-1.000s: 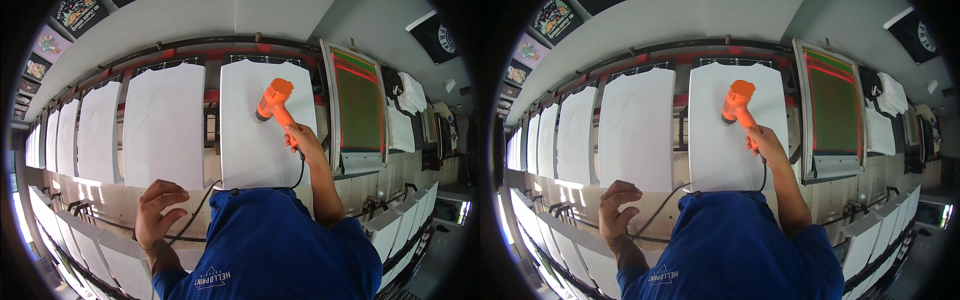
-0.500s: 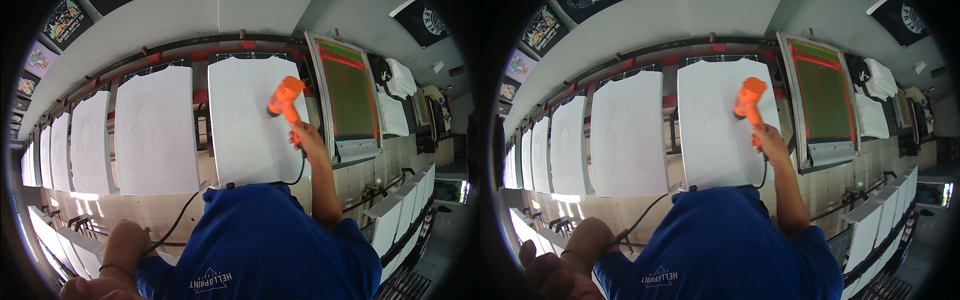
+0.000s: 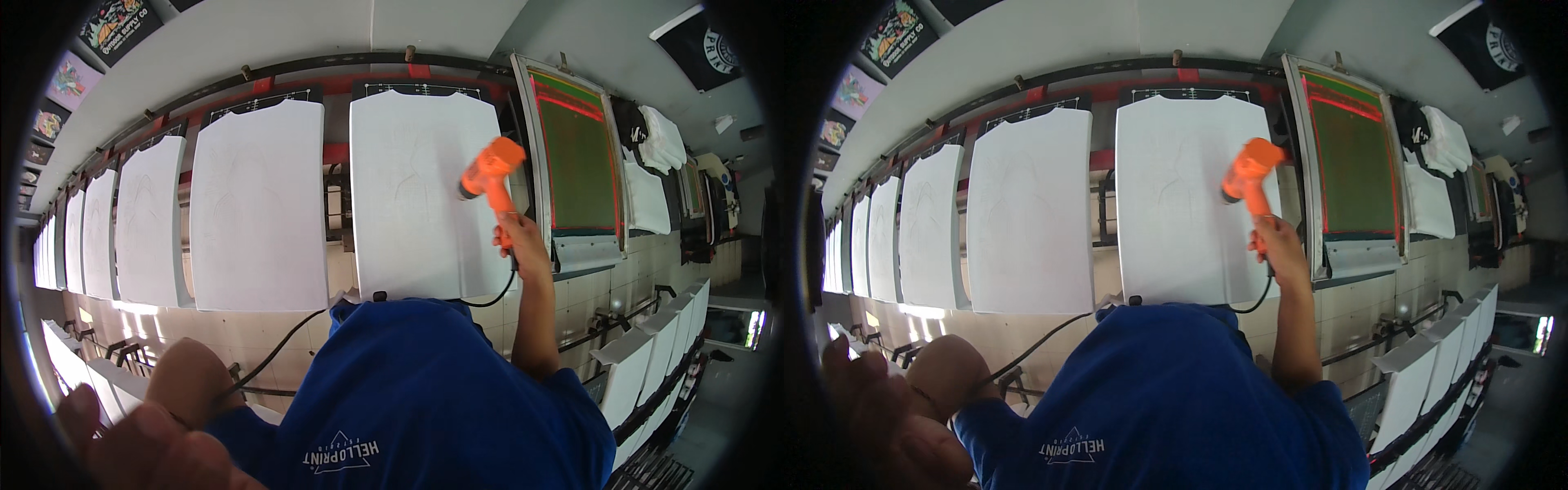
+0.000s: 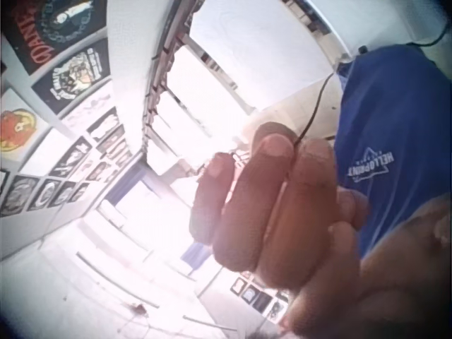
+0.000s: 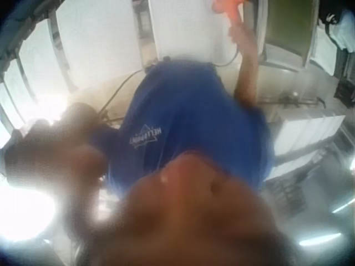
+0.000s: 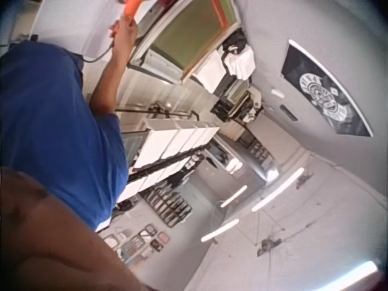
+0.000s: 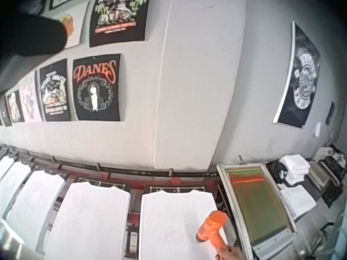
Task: The person uses an orange heat gun to apply heat to white t-shirts laid out on a workbench. The person moves the heat gun back and forth over the surface of each shirt while occasionally touching the fabric with the left hand.
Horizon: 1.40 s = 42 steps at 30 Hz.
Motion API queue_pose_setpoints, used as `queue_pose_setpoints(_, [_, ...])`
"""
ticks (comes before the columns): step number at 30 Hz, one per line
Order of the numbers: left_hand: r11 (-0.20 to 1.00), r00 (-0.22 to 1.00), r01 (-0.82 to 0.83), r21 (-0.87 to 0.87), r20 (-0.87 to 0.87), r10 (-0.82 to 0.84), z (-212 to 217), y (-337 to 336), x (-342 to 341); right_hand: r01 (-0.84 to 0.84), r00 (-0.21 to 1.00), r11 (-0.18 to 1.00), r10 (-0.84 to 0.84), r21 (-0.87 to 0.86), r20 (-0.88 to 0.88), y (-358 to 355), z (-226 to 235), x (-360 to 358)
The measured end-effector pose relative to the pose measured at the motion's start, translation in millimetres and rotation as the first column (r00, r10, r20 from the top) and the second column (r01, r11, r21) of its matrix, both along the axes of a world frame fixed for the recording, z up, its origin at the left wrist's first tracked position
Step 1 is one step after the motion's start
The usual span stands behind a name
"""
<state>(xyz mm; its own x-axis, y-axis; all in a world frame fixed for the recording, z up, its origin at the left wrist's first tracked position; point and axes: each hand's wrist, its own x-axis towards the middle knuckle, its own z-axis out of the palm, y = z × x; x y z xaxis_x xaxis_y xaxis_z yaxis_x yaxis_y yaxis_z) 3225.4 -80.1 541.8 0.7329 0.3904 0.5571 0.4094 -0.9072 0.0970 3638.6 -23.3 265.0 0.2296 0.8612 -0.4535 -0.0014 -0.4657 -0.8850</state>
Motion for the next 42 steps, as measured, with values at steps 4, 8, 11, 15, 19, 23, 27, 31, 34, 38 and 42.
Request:
queue_pose_setpoints(4, [0.999,1.000,0.021,0.028,0.011,-0.022,-3,8,2,0.147,0.988,0.988,-0.145,-0.046,0.049,-12,2,34])
queue_pose_setpoints(8, [0.998,0.999,0.051,0.041,-0.002,-0.051,-10,14,4,0.126,0.991,0.992,-0.124,-0.029,0.040,-11,4,20])
queue_pose_setpoints(11, [0.998,0.999,0.051,0.043,-0.006,-0.051,-16,13,5,-0.030,0.999,0.999,0.028,-0.036,-0.045,-3,2,-13])
queue_pose_setpoints(15, [0.998,1.000,0.018,0.053,0.008,-0.018,-18,7,5,-0.240,0.954,0.970,0.230,-0.030,-0.192,8,-4,-68])
queue_pose_setpoints(19, [0.997,0.997,-0.040,0.072,0.075,0.035,-17,2,8,-0.355,0.915,0.934,0.338,-0.044,-0.220,10,-1,-92])
queue_pose_setpoints(23, [0.993,0.980,-0.110,0.040,0.173,0.102,-29,4,24,-0.286,0.951,0.957,0.277,-0.051,-0.139,5,-2,-68])
queue_pose_setpoints(27, [0.949,0.941,-0.237,-0.210,0.195,0.278,-85,19,58,-0.132,0.991,0.990,0.130,-0.053,-0.039,-8,1,-15])
queue_pose_setpoints(31, [0.583,0.889,-0.250,-0.773,0.054,0.454,-206,26,55,0.051,0.999,0.998,-0.051,-0.048,0.010,-25,5,32])
queue_pose_setpoints(34, [0.372,0.748,-0.281,-0.885,0.041,0.662,-282,16,33,0.097,0.995,0.995,-0.097,-0.024,0.003,-32,2,52])
queue_pose_setpoints(38, [0.220,0.393,-0.494,-0.841,0.010,0.920,-364,5,-13,0.074,0.996,0.996,-0.075,-0.045,-0.037,-29,5,32])
queue_pose_setpoints(42, [-0.140,-0.093,-0.810,-0.570,-0.111,0.989,-448,-7,-77,-0.192,0.969,0.981,0.186,-0.023,-0.162,-14,2,-18])
